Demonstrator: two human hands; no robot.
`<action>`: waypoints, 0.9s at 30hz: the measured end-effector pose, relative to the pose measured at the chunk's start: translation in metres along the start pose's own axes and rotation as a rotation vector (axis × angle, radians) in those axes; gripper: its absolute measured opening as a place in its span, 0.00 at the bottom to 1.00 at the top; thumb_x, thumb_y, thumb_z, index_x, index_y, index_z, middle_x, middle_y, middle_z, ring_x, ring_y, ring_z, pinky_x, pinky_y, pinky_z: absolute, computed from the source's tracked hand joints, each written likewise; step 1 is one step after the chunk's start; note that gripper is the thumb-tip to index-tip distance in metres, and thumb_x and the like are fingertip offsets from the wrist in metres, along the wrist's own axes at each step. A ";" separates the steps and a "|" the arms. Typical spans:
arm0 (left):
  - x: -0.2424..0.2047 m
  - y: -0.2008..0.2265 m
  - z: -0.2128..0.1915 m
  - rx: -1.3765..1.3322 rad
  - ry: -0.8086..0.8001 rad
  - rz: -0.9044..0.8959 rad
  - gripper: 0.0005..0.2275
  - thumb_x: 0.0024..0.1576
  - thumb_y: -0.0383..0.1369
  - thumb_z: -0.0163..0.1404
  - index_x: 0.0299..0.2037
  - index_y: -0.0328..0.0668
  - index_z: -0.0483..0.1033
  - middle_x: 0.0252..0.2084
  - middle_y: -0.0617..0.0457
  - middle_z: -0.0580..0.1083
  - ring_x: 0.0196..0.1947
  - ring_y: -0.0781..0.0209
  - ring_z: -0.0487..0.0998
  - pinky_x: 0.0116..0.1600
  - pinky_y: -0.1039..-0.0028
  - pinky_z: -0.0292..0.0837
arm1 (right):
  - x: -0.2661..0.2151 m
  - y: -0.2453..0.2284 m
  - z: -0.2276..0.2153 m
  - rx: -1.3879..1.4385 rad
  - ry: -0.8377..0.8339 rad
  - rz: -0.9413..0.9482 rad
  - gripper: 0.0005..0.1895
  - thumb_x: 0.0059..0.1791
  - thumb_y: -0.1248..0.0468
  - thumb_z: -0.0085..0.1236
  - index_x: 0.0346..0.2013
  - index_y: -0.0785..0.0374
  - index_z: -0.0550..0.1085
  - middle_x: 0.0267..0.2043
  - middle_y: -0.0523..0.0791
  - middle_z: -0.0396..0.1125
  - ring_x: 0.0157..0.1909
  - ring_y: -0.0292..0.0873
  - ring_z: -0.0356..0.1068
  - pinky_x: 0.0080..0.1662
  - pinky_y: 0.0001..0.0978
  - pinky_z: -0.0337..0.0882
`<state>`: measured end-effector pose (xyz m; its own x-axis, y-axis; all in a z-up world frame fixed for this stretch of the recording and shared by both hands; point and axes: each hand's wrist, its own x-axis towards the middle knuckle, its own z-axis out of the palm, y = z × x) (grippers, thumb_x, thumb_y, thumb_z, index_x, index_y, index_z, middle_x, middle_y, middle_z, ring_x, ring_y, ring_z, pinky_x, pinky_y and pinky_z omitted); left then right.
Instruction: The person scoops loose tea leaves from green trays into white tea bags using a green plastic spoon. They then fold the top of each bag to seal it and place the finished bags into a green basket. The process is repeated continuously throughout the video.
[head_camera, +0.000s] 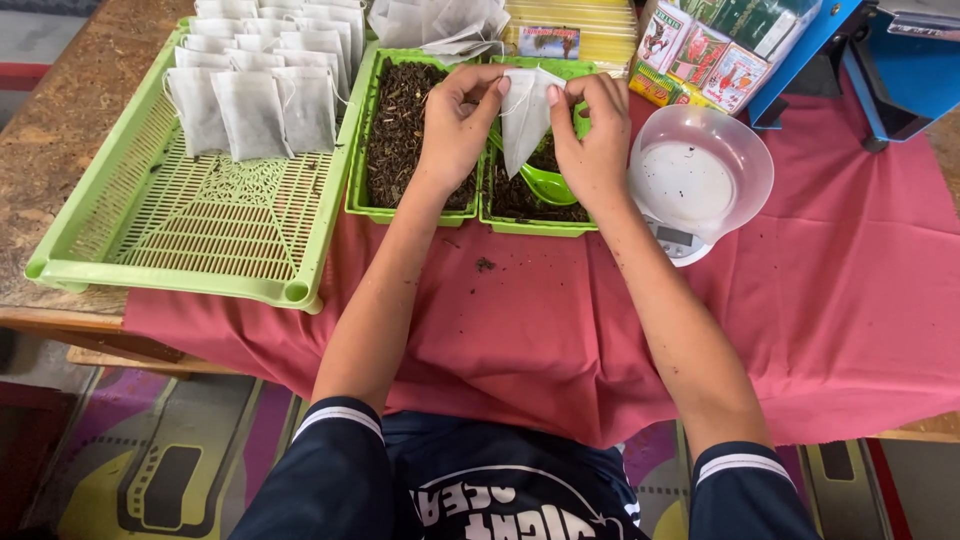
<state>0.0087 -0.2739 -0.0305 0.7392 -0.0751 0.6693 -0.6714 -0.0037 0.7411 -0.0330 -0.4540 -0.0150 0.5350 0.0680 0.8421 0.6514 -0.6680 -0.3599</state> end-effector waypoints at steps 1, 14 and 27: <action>0.000 0.001 0.000 0.000 -0.002 0.003 0.08 0.64 0.31 0.51 0.48 0.42 0.81 0.40 0.54 0.76 0.34 0.68 0.71 0.35 0.81 0.67 | 0.000 0.000 0.000 -0.001 0.003 0.000 0.09 0.57 0.65 0.55 0.33 0.61 0.69 0.36 0.42 0.64 0.44 0.44 0.60 0.40 0.33 0.64; -0.003 0.016 0.001 -0.019 -0.024 -0.040 0.03 0.63 0.31 0.53 0.41 0.43 0.76 0.34 0.57 0.74 0.32 0.70 0.71 0.32 0.83 0.68 | 0.000 -0.003 -0.002 0.007 0.022 0.000 0.07 0.57 0.65 0.51 0.36 0.63 0.67 0.38 0.44 0.62 0.44 0.45 0.60 0.39 0.33 0.65; -0.003 0.011 0.001 -0.039 -0.013 -0.006 0.05 0.66 0.30 0.48 0.46 0.40 0.75 0.34 0.58 0.73 0.32 0.71 0.67 0.32 0.81 0.61 | 0.001 -0.001 0.000 0.048 0.026 0.005 0.05 0.58 0.66 0.46 0.41 0.65 0.68 0.41 0.47 0.62 0.46 0.47 0.61 0.44 0.35 0.64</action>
<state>-0.0007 -0.2752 -0.0247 0.7421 -0.0877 0.6645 -0.6644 0.0344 0.7465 -0.0332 -0.4535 -0.0137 0.5246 0.0446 0.8502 0.6742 -0.6315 -0.3829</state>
